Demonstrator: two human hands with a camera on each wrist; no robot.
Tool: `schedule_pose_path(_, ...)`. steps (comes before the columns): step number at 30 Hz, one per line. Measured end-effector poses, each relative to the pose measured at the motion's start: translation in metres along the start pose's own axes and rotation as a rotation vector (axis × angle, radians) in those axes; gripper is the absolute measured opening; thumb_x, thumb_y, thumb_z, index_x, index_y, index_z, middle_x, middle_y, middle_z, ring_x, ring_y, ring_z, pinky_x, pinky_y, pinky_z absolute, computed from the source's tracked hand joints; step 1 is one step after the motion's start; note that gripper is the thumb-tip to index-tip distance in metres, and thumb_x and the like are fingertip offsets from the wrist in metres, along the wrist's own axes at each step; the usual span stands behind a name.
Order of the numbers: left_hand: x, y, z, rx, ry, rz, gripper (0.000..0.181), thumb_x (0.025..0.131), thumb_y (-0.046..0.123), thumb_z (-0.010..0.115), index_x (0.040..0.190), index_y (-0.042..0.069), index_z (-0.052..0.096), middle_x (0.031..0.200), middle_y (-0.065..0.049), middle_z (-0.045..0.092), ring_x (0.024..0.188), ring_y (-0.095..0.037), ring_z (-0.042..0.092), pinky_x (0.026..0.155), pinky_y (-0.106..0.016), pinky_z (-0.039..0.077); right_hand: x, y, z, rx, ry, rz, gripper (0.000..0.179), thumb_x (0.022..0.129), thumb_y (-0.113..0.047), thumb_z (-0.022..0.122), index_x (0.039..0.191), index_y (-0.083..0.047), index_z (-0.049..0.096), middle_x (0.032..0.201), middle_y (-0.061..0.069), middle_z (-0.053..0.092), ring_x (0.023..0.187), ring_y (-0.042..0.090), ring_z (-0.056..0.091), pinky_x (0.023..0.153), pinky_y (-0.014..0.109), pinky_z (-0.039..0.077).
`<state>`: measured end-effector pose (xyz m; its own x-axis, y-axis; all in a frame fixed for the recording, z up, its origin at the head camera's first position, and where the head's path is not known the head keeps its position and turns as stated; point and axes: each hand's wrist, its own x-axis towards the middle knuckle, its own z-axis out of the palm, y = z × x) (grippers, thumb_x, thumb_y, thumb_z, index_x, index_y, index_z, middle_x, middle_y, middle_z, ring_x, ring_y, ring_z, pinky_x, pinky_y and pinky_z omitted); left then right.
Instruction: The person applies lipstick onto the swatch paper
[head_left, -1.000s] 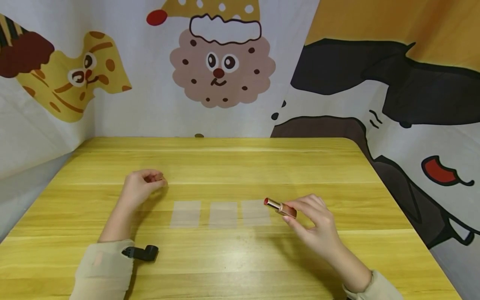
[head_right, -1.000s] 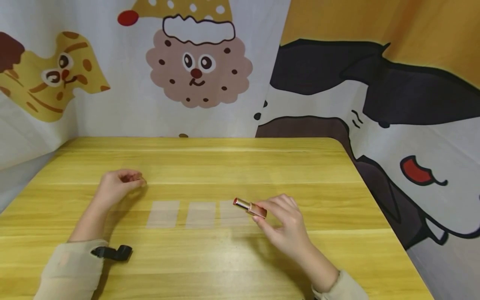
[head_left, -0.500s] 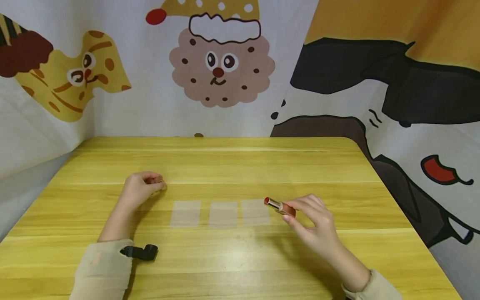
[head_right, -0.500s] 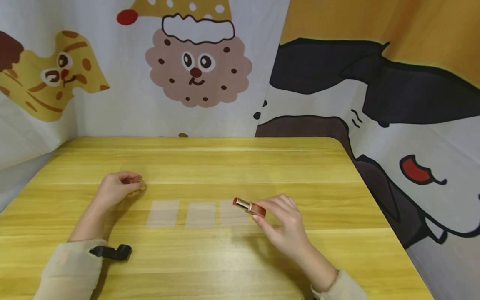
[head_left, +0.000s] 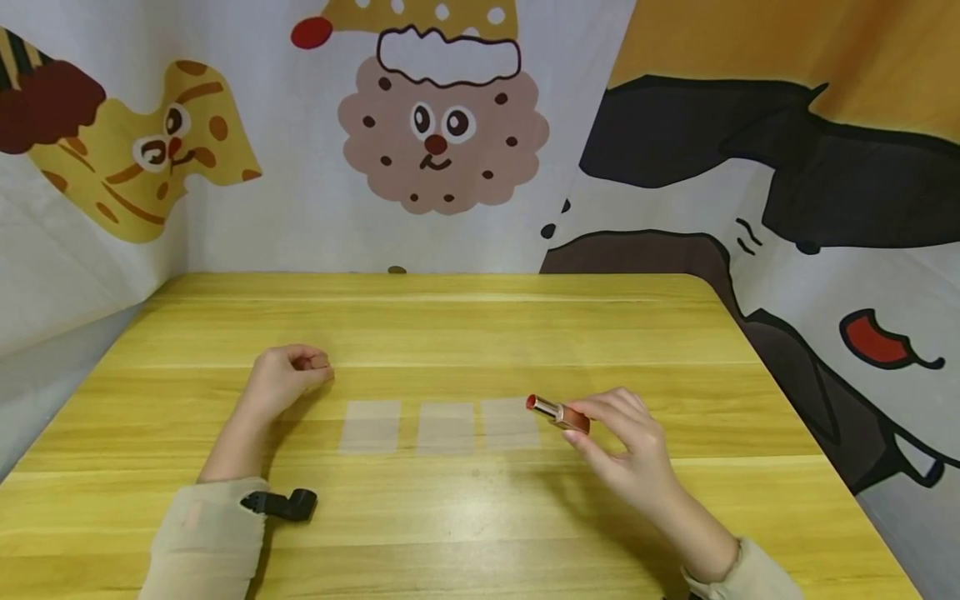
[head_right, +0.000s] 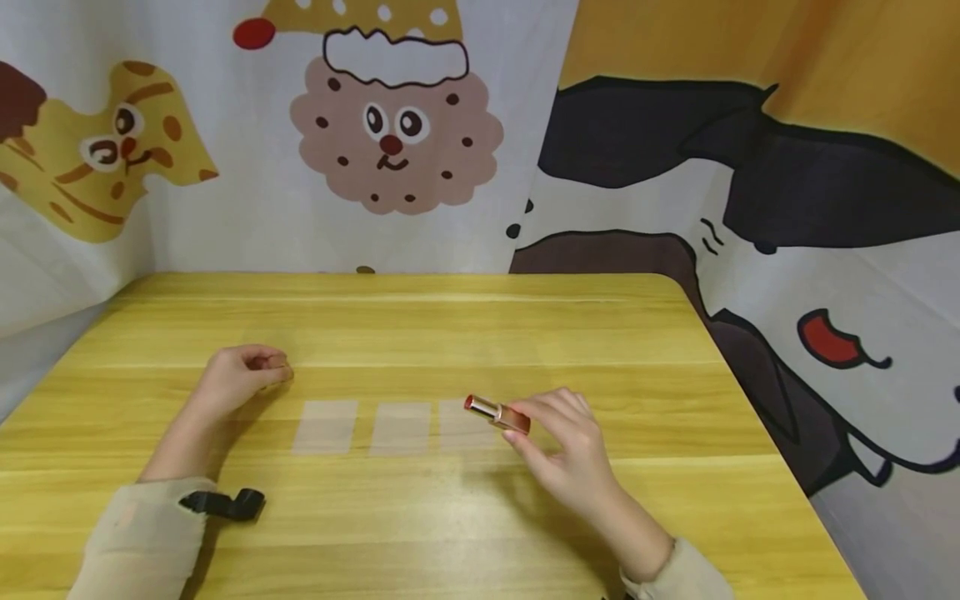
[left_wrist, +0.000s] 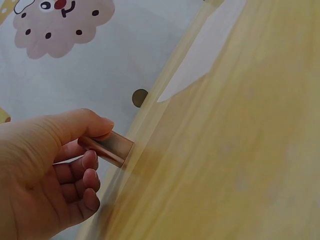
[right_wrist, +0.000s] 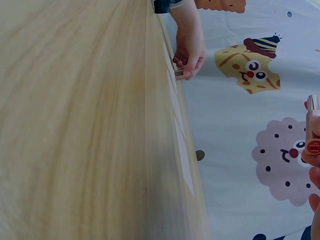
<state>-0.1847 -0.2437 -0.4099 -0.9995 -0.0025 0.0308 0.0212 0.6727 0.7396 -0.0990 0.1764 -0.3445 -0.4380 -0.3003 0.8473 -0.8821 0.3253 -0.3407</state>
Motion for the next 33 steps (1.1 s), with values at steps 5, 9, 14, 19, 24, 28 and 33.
schedule_pose_path(5, 0.0006, -0.0017, 0.0005, 0.002, 0.002, 0.003, 0.027, 0.081, 0.022, 0.067, 0.098, 0.001, 0.063, 0.085, -0.01, 0.059, 0.074, -0.022, 0.051, 0.064, -0.03, 0.045, 0.0003, -0.0004, -0.0001, 0.001, -0.002, 0.002, 0.023, 0.083, -0.019, 0.066, 0.086, 0.004, 0.066, 0.078, 0.007, 0.064, 0.071, 0.02, 0.052, 0.07, 0.026, 0.036)
schedule_pose_path(9, 0.0006, -0.0019, 0.0004, 0.006, -0.001, 0.006, 0.03, 0.081, 0.024, 0.067, 0.099, 0.001, 0.063, 0.085, -0.01, 0.059, 0.074, -0.021, 0.052, 0.064, -0.03, 0.045, 0.0005, -0.001, -0.0004, 0.001, -0.003, 0.001, 0.023, 0.083, -0.019, 0.066, 0.085, 0.004, 0.066, 0.077, 0.007, 0.064, 0.071, 0.02, 0.052, 0.07, 0.027, 0.036)
schedule_pose_path(14, 0.0008, -0.001, -0.0007, 0.004, -0.023, -0.001, 0.033, 0.081, 0.026, 0.067, 0.103, 0.002, 0.063, 0.086, -0.01, 0.059, 0.075, -0.022, 0.05, 0.063, -0.03, 0.045, 0.0009, -0.0015, -0.0011, -0.006, -0.003, 0.002, 0.025, 0.084, -0.02, 0.065, 0.085, 0.005, 0.066, 0.077, 0.007, 0.064, 0.07, 0.02, 0.052, 0.07, 0.027, 0.036)
schedule_pose_path(19, 0.0006, 0.0004, -0.0014, -0.006, -0.042, -0.008, 0.038, 0.081, 0.028, 0.067, 0.108, 0.002, 0.061, 0.086, -0.01, 0.057, 0.074, -0.022, 0.048, 0.062, -0.03, 0.045, 0.0013, -0.0021, -0.0014, -0.007, -0.005, 0.006, 0.024, 0.083, -0.019, 0.065, 0.085, 0.004, 0.066, 0.077, 0.007, 0.064, 0.071, 0.02, 0.052, 0.071, 0.026, 0.036)
schedule_pose_path(24, -0.0005, 0.0014, -0.0029, -0.015, -0.043, -0.01, 0.039, 0.081, 0.03, 0.067, 0.108, 0.002, 0.061, 0.081, -0.01, 0.055, 0.067, -0.021, 0.046, 0.055, -0.028, 0.043, 0.0015, -0.0028, -0.0015, -0.009, -0.007, 0.011, 0.023, 0.083, -0.019, 0.066, 0.085, 0.004, 0.066, 0.077, 0.006, 0.064, 0.071, 0.02, 0.052, 0.071, 0.026, 0.037)
schedule_pose_path(28, -0.0011, 0.0026, -0.0042, -0.004, -0.013, 0.02, 0.039, 0.082, 0.03, 0.066, 0.108, 0.002, 0.061, 0.076, -0.01, 0.053, 0.059, -0.02, 0.045, 0.047, -0.028, 0.039, 0.0016, -0.0032, -0.0016, -0.009, -0.008, 0.011, 0.022, 0.083, -0.018, 0.066, 0.085, 0.003, 0.066, 0.077, 0.006, 0.064, 0.071, 0.02, 0.052, 0.071, 0.026, 0.037)
schedule_pose_path(33, -0.0027, 0.0066, -0.0068, -0.012, 0.045, 0.058, 0.044, 0.083, 0.035, 0.063, 0.11, 0.002, 0.06, 0.077, -0.01, 0.052, 0.056, -0.018, 0.045, 0.043, -0.027, 0.038, 0.0016, -0.0033, -0.0024, -0.009, -0.009, 0.018, 0.022, 0.083, -0.018, 0.066, 0.086, 0.004, 0.066, 0.077, 0.006, 0.064, 0.071, 0.02, 0.052, 0.071, 0.026, 0.036)
